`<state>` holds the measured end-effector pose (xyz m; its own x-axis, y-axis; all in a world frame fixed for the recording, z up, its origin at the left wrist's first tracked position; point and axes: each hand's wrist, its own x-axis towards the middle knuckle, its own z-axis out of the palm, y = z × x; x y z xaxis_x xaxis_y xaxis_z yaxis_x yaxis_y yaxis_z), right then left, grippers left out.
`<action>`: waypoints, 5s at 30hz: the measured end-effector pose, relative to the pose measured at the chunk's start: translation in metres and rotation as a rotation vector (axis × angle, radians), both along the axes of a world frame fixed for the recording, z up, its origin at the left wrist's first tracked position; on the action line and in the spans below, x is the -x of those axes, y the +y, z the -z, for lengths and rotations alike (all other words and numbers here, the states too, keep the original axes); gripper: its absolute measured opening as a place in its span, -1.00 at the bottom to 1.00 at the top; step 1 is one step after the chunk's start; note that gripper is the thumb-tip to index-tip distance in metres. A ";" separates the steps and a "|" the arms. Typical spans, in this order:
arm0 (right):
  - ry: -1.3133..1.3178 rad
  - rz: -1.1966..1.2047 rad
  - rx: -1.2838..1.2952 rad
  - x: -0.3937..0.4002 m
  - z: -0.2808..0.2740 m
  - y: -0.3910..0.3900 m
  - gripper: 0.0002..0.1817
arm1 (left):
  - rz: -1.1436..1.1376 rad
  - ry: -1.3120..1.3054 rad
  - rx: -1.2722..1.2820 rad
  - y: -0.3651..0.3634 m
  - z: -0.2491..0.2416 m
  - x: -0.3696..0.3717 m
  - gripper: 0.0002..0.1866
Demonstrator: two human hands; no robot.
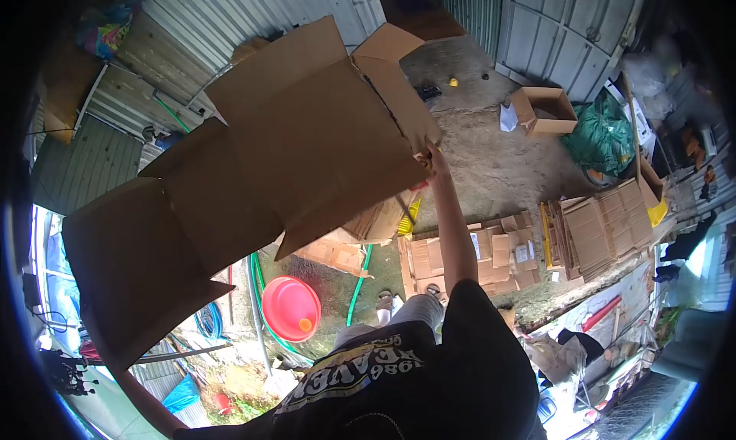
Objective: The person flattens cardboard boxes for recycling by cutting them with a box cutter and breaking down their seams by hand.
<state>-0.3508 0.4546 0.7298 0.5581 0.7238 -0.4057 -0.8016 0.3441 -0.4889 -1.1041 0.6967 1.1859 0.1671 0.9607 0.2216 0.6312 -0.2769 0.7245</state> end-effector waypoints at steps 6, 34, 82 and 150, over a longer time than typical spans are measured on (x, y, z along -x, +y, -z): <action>-0.579 0.380 -0.022 -0.026 -0.049 0.000 -0.87 | -0.008 -0.025 0.011 -0.012 -0.007 0.005 -0.54; -1.688 0.367 0.410 0.028 -0.140 0.008 -0.78 | 0.400 1.007 -0.420 -0.005 0.030 -0.214 -0.55; -2.137 -0.875 0.463 0.096 -0.231 0.089 -0.44 | 0.654 0.344 -0.453 0.013 0.284 -0.461 -0.42; -1.010 0.112 0.512 -0.010 -0.006 0.080 -0.73 | 0.761 1.313 -0.169 -0.040 0.238 -0.476 0.43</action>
